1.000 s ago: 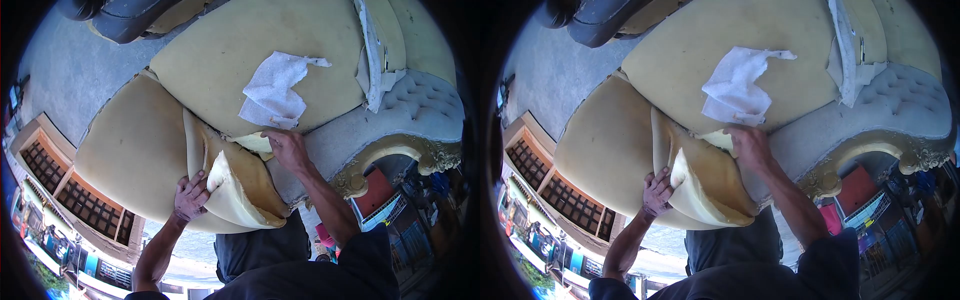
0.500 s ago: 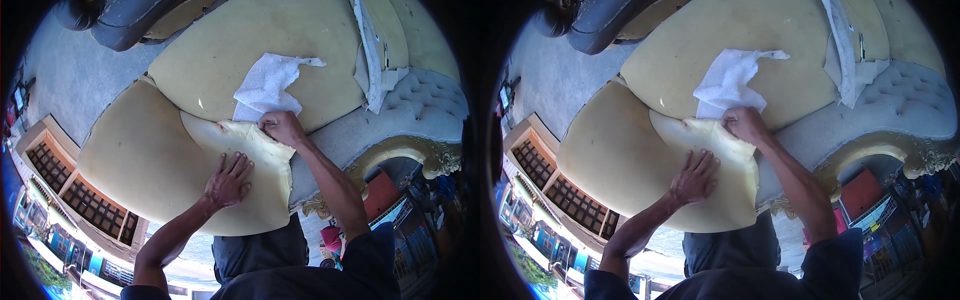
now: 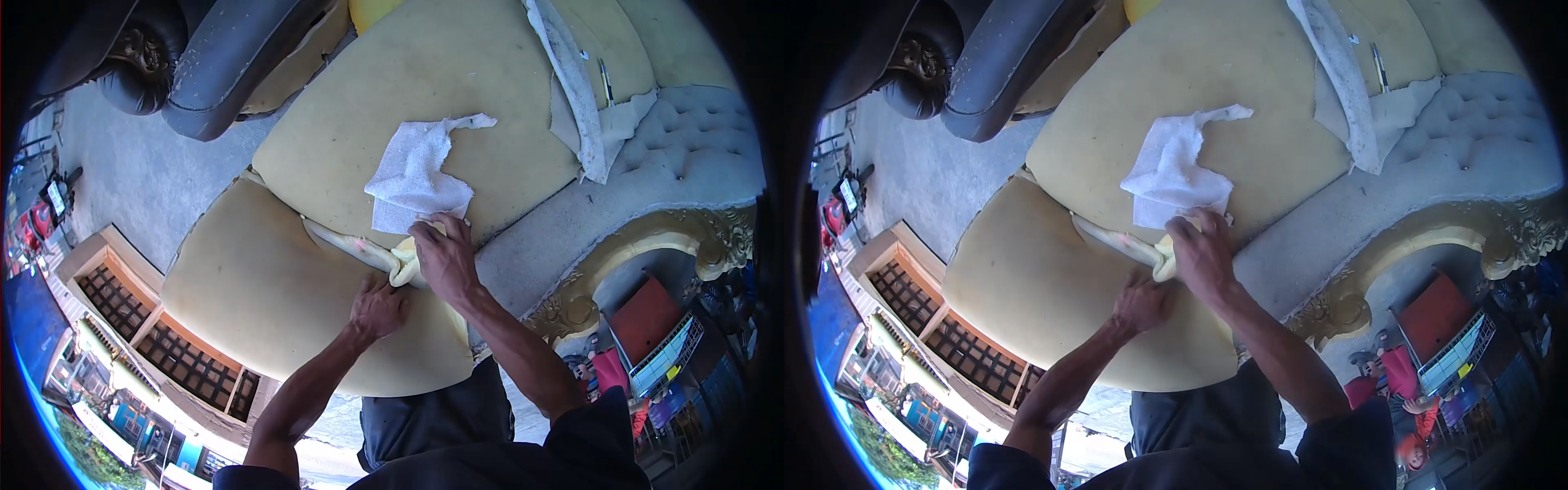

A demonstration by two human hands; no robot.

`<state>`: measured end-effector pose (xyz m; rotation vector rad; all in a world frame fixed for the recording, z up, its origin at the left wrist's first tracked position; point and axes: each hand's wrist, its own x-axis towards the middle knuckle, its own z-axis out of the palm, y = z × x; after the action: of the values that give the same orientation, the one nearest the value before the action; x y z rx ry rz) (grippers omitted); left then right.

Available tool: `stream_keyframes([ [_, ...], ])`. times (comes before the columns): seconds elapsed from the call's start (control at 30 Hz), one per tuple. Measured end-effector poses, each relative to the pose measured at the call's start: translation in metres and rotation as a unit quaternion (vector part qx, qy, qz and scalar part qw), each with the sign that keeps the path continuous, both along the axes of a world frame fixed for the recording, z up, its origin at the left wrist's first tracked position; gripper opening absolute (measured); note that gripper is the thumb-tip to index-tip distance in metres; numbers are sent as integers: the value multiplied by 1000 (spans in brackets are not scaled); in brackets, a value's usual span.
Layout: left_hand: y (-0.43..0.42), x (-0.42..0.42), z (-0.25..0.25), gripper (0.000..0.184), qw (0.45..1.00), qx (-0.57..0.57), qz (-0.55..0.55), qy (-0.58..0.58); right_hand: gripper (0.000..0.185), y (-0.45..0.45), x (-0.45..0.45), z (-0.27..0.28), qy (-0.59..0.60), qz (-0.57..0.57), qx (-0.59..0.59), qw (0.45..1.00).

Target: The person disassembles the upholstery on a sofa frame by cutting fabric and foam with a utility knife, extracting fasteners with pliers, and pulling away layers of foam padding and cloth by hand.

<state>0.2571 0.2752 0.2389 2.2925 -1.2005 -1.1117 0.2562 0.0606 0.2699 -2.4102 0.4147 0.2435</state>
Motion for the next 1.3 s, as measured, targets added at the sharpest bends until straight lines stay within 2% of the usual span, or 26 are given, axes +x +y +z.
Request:
stream_keyframes([
  [0.03,3,1,1,38,1000,6,-6,9,26,17,-10,31,-94,-4,-68,993],
  [0.1,13,10,1,35,999,-16,49,-9,29,54,-40,60,-85,-1,105,991],
  [0.13,7,27,9,32,998,-47,31,-28,29,66,-50,52,-89,5,102,991],
  [0.2,10,44,2,31,998,-47,-9,-33,32,96,-82,17,75,-31,120,990],
  [0.3,11,55,-13,32,992,-81,-58,-81,36,94,-94,-28,139,49,91,985],
  [0.37,11,50,-9,36,990,84,-107,36,34,98,-104,-32,137,32,113,984],
  [0.43,0,51,-34,31,997,23,-77,-13,26,88,-84,-47,239,221,58,944],
  [0.47,6,42,-36,26,998,-16,-50,-45,20,125,-141,-150,291,338,102,889],
  [0.5,6,36,-34,26,998,-8,-48,-39,30,113,-94,-123,425,306,123,843],
  [0.57,-17,44,-39,28,964,235,-108,60,31,125,-121,-139,266,228,150,924],
  [0.6,-41,62,-13,26,945,304,-28,116,31,125,-127,-117,265,231,154,924],
  [0.63,-38,62,-4,26,948,298,-26,105,28,113,-120,-90,191,281,45,939],
  [0.67,-35,61,0,25,982,170,57,61,25,97,-104,-76,108,321,-79,938],
  [0.7,-35,61,-1,24,990,36,132,23,26,99,-101,-68,70,172,-48,981],
  [0.73,-37,59,5,17,988,-66,137,-13,27,84,-80,-33,133,101,60,984],
  [0.77,-39,59,3,17,989,-61,133,-1,28,77,-71,7,203,31,177,962],
  [0.83,-33,49,6,20,989,-20,128,72,29,69,-79,18,8,-87,103,991],
  [0.87,-27,51,2,23,994,-21,74,72,28,55,-70,14,-12,-129,24,991],
  [0.9,-21,56,-8,23,995,-27,75,67,28,46,-65,0,-19,-128,19,991],
  [0.97,-2,48,-15,22,991,-37,-17,129,28,47,-75,-20,232,-50,166,957],
  [1.0,1,47,-11,21,992,-43,-19,120,29,61,-95,-22,112,41,71,990],
  [1.1,-6,40,-13,25,991,39,-80,100,27,57,-90,-35,193,61,147,968],
  [1.17,-8,28,-33,26,992,50,-78,86,23,63,-94,-59,197,91,111,970],
  [1.2,-14,27,-44,27,993,58,-72,69,22,64,-97,-77,204,258,63,942],
  [1.23,-23,31,-51,27,994,53,-71,70,22,59,-94,-85,207,421,14,883],
  [1.3,-39,44,-72,25,972,189,-62,126,22,53,-91,-95,212,447,10,869],
])
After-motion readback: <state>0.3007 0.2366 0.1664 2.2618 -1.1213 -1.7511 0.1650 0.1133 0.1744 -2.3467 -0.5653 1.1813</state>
